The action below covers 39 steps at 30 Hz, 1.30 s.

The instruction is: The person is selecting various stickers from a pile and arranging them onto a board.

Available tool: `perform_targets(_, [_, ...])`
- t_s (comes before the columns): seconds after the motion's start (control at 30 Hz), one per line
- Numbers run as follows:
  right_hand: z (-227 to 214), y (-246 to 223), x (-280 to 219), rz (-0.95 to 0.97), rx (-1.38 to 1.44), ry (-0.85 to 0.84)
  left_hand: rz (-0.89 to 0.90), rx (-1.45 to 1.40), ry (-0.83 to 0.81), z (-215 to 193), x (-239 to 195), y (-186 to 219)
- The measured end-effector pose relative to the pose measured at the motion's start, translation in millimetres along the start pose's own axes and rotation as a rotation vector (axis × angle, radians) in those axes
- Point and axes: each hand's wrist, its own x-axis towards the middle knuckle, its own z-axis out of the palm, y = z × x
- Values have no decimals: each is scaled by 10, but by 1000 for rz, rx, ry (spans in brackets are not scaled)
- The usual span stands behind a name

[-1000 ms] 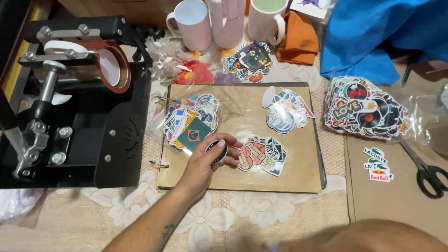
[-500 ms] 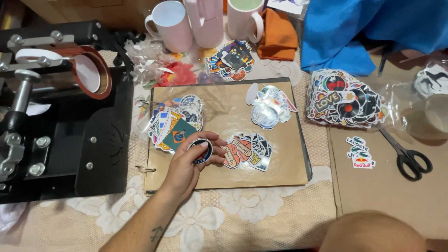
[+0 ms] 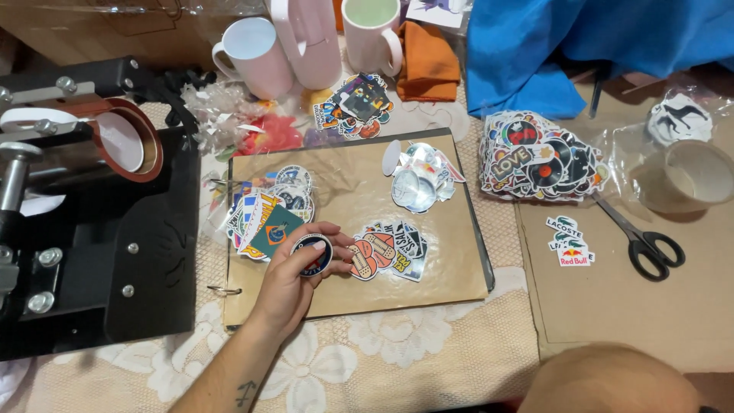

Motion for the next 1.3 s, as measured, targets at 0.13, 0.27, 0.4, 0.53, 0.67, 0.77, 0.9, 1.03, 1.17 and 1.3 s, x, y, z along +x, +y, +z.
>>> perform_targets(0.13, [-36,104,55,-26,-31,80,-40,-110,156,146,-50,144])
perform_targets(0.27, [-485,742,371,-48,-36,107,24,-185,111,104,-51,153])
perform_targets(0.4, [-874,1322,585,124,-693,-45,62,-156,145,105,-42,181])
perform_targets(0.53, [-818,1377,558,662,-1224,-518,82,-126,140,-13,3,122])
perform_targets(0.67, [-890,1439,494,756,-1266,-490,54,-113,173,-36,19,135])
perform_targets(0.77, [-774,1431,446,772,-1134,-544,46,-76,174,-45,18,135])
perform_targets(0.9, [-791,1613,359,744,-1178,-488,47,-45,174,-73,18,136])
perform_targets(1.03, [-905,1857,258,754,-1217,-337,32,-60,148,-99,28,131])
perform_targets(1.17, [-967,1950,222,765,-1172,-282,-3,-112,88,-108,48,93])
perform_targets(1.3, [-900,1845,309,801,-1143,-272,-19,-170,13,-125,66,65])
